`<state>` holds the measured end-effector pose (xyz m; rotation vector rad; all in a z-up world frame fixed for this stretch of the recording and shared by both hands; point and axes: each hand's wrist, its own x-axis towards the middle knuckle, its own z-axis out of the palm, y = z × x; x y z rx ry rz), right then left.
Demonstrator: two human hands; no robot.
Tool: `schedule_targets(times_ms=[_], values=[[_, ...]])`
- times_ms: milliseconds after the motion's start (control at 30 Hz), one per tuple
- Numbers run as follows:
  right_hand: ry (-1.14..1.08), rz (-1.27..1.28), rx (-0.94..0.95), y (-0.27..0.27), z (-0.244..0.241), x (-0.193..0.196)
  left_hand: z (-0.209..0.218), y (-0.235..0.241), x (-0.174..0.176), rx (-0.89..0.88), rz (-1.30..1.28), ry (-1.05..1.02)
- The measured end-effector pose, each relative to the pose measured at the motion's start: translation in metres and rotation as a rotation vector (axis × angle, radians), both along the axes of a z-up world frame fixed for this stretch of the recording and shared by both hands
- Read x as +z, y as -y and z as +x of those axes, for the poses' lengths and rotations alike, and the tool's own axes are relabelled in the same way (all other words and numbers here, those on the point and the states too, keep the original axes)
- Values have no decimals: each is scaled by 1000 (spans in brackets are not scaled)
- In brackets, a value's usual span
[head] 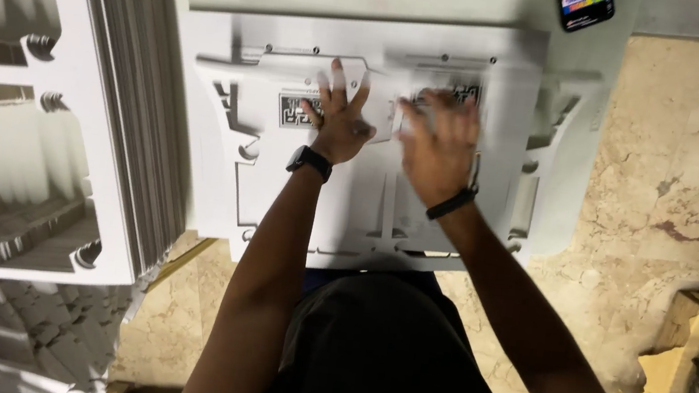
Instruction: Removing the excess outer frame from die-cut cardboard sheets and stacking the results.
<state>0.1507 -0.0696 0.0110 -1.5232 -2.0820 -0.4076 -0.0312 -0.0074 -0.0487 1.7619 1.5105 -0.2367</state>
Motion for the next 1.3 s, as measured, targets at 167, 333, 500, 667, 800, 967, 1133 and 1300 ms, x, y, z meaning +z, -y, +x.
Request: schedule_targets(times_ms=[167, 333, 500, 667, 800, 967, 1133, 1300], values=[[-457, -543, -241, 31, 7, -65, -15, 40, 42, 116, 116, 7], [-387, -786, -291, 45, -17, -60, -10, 52, 43, 199, 106, -74], [-516, -1089, -371, 29, -4, -90, -13, 44, 50, 219, 8, -82], [-1111, -1316, -489, 15, -2, -58, -10, 41, 62, 237, -53, -86], [-1028, -1332, -565, 0, -18, -31, -7, 36, 69, 259, -65, -101], [-639, -1240, -653, 7, -29, -74, -5, 35, 66, 237, -75, -167], [-615, -1269, -634, 8, -37, -41, -1, 32, 69, 205, -83, -195], [-749, -1539, -450, -24, -16, -9, 0, 27, 80, 210, -147, -178]])
